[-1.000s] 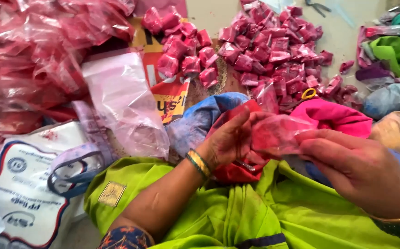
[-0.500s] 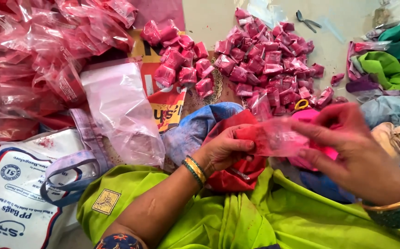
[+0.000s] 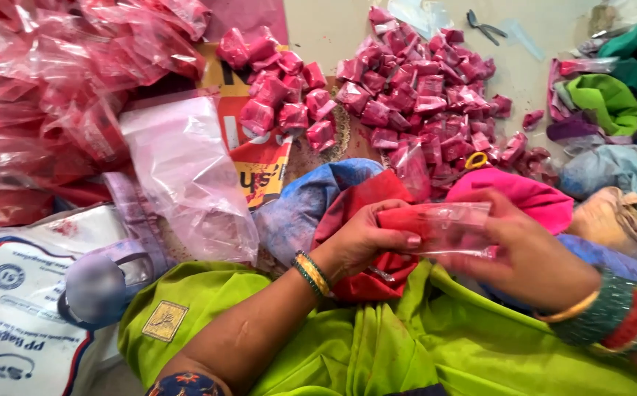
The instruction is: The person packages small portions of pink powder into plastic bags using a spoon.
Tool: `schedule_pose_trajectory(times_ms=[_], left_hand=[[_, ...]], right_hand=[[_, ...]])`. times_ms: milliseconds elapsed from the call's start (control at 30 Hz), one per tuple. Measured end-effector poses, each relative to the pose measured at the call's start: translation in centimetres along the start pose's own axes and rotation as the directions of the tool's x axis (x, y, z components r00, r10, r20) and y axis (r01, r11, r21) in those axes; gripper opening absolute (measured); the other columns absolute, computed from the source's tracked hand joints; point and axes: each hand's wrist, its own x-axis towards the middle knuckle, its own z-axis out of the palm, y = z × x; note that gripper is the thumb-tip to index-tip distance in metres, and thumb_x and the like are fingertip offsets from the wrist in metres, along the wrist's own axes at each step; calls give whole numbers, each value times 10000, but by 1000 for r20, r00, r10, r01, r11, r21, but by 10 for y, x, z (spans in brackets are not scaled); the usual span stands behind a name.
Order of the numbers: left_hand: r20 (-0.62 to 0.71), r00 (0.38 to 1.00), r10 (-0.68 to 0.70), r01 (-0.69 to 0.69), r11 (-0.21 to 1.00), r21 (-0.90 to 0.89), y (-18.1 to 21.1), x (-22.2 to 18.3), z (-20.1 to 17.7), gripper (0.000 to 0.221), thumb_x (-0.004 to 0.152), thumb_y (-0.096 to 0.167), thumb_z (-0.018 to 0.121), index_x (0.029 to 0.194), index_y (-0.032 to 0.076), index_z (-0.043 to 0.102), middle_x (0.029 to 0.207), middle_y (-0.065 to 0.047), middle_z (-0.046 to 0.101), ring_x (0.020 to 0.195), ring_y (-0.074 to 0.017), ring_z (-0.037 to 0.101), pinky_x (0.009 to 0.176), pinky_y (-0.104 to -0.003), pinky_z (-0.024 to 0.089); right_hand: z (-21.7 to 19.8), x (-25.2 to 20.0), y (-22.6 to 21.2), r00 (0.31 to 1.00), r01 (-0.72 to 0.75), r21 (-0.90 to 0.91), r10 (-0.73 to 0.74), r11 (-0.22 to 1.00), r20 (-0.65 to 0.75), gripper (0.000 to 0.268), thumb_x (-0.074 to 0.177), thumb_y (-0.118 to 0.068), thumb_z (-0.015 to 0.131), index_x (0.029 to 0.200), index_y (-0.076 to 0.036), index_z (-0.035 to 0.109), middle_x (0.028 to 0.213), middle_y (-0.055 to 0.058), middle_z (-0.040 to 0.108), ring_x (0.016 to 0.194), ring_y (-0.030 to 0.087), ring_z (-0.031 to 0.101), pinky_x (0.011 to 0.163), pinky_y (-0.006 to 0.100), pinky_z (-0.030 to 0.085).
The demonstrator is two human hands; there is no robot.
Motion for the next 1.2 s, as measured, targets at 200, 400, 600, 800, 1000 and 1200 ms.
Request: schedule_pose_trajectory(times_ms=[200, 400, 600, 800, 1000, 1200], left_hand=[[-84, 996, 44, -47, 998, -33, 5, 3, 1, 353, 879, -3, 776, 1207, 16, 648, 1116, -70, 720, 1005, -177, 712, 918, -330, 606], [-137, 989, 61, -71, 995, -71, 3, 5, -2, 336, 882, 27, 786, 1188, 36, 648, 1106, -66, 716, 981, -179, 711, 882, -335, 602], [-113, 992, 63, -66, 998, -23, 3, 3, 5, 320, 882, 19, 784, 1169, 28, 645, 1107, -71, 711, 977, -178, 715, 869, -337, 618], [-145, 978, 152, -161, 985, -54, 8, 14, -24, 322, 911, 28, 770, 1214, 22, 663, 1075, -65, 726, 935, -160, 711, 807, -297, 598], [-106, 993, -54, 42, 993, -114, 37, 7, -24, 344, 926, 82, 737, 1261, 52, 665, 1024, -38, 748, 861, -132, 727, 680, -245, 596], [-38, 985, -166, 154, 963, -222, 49, 12, -90, 365, 1019, 151, 761, 1355, 58, 655, 1037, -81, 738, 749, -143, 726, 586, -194, 574]], right_hand=[[-13, -3, 23, 884, -447, -188, 464, 875, 57, 224, 983, -253, 649, 1095, -86, 748, 1054, 73, 630, 960, 203, 659, 851, 341, 566], [-10, 0, 12, 992, -20, 131, 36, 991, -117, 287, 854, -223, 771, 1091, -72, 715, 1301, 79, 518, 929, 163, 640, 788, 304, 551], [6, -1, 24, 964, -265, 181, 259, 947, 53, 194, 867, -203, 732, 1028, -113, 793, 934, 67, 725, 860, 151, 721, 798, 313, 571], [-14, -2, 62, 940, -88, 61, 103, 994, -324, 157, 949, -136, 673, 1058, -27, 706, 1141, 102, 684, 978, 203, 696, 860, 338, 554], [-3, 32, 12, 934, 314, -13, -312, 949, -174, 776, 684, -201, 865, 1332, 41, 516, 1485, 277, 317, 1417, 403, 334, 1036, 455, 442], [-3, 90, -40, 738, 560, -569, -675, 603, 11, 431, 728, -107, 660, 1157, -147, 660, 1456, 137, 542, 1414, 363, 487, 1099, 497, 440]])
